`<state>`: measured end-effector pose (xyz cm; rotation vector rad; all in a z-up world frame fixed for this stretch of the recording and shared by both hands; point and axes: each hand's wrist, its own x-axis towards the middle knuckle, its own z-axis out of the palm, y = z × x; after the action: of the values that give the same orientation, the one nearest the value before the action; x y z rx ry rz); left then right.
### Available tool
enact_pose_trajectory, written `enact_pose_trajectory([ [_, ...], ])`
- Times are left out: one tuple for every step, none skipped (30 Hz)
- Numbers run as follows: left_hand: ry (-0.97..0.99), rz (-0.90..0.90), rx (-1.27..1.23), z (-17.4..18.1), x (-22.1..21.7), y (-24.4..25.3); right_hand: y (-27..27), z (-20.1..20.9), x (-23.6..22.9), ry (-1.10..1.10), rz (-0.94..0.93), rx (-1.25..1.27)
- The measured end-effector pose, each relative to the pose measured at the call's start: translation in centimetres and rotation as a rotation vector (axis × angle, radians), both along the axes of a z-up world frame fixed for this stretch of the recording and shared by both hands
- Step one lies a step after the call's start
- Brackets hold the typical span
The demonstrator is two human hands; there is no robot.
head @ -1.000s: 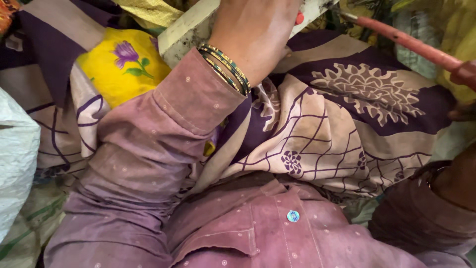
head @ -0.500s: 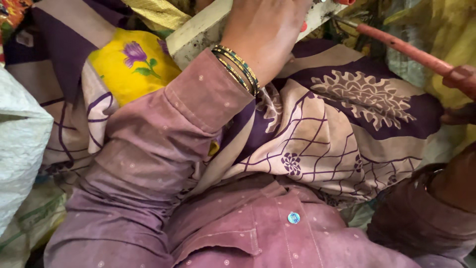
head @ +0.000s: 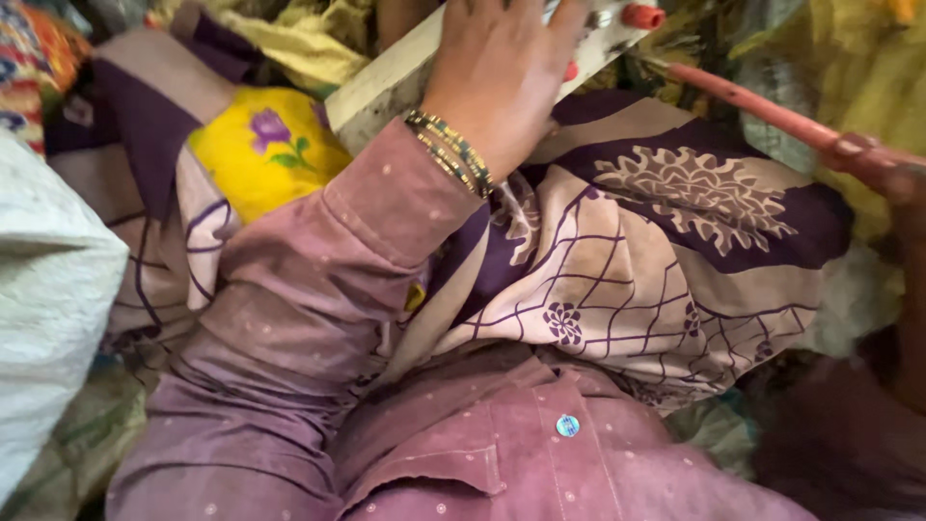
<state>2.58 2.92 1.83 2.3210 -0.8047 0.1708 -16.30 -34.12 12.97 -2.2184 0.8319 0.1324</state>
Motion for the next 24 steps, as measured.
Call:
enact_pose_trajectory([
  [0.015,-0.001,0.026,0.3,0.0,0.1,-0.7,-0.1,0.5,0.077,0.036,0.01],
  [0.029,-0.003,0.05,0.6,0.1,0.0,-1.2,-0.2,1.5,0.153,0.087,0.013],
  [0.055,-0.018,0.086,0.8,0.3,0.1,-1.4,-0.1,2.6,0.228,0.151,0.011],
  [0.083,-0.033,0.115,1.0,0.3,0.1,-1.4,0.5,3.8,0.249,0.244,0.007],
  [0.11,-0.048,0.145,1.0,0.4,0.1,-1.0,1.4,5.1,0.266,0.346,-0.009],
  [0.114,-0.053,0.157,1.1,0.4,0.1,-0.3,2.7,6.3,0.266,0.449,-0.02],
  [0.117,-0.057,0.169,1.2,0.4,0.1,0.7,3.9,7.7,0.268,0.605,-0.155],
  [0.12,-0.061,0.184,1.3,0.4,0.2,1.7,5.0,9.6,0.271,0.759,-0.291],
  [0.117,-0.064,0.183,1.4,0.4,0.3,2.9,5.9,11.2,0.276,0.912,-0.427],
  [0.114,-0.067,0.184,1.5,0.4,0.3,4.2,6.7,12.6,0.356,0.833,-0.394],
  [0.112,-0.071,0.184,1.6,0.5,0.3,5.4,7.3,13.7,0.433,0.752,-0.358],
  [0.115,-0.072,0.192,1.7,0.5,0.3,6.3,7.7,14.7,0.512,0.674,-0.318],
  [0.117,-0.073,0.2,1.7,0.5,0.3,7.0,8.0,15.5,0.554,0.692,-0.37],
  [0.125,-0.07,0.207,1.7,0.5,0.2,7.5,8.2,16.1,0.599,0.715,-0.422],
  [0.118,-0.069,0.226,1.6,0.5,0.1,8.0,8.2,16.4,0.646,0.736,-0.475],
  [0.116,-0.065,0.244,1.5,0.3,0.1,8.3,8.3,16.4,0.617,0.73,-0.471],
  [0.114,-0.06,0.261,1.5,0.3,0.0,8.6,8.4,16.3,0.588,0.723,-0.468],
  [0.112,-0.064,0.267,1.5,0.3,-0.1,8.8,8.4,16.4,0.556,0.719,-0.466],
  [0.11,-0.068,0.273,1.5,0.3,-0.2,9.2,8.5,16.4,0.405,0.816,-0.36],
  [0.107,-0.072,0.28,1.6,0.4,-0.3,9.5,8.6,16.4,0.249,0.906,-0.252],
  [0.122,-0.075,0.275,1.6,0.4,-0.3,9.9,8.8,16.5,0.091,0.99,-0.141],
  [0.133,-0.079,0.27,1.7,0.5,-0.3,10.3,9.3,16.7,0.283,1.043,-0.375],
  [0.145,-0.083,0.265,1.7,0.5,-0.2,10.8,9.9,16.8,0.473,1.077,-0.611],
  [0.163,-0.091,0.271,1.6,0.4,-0.2,11.3,10.4,16.9,0.665,1.09,-0.847],
])
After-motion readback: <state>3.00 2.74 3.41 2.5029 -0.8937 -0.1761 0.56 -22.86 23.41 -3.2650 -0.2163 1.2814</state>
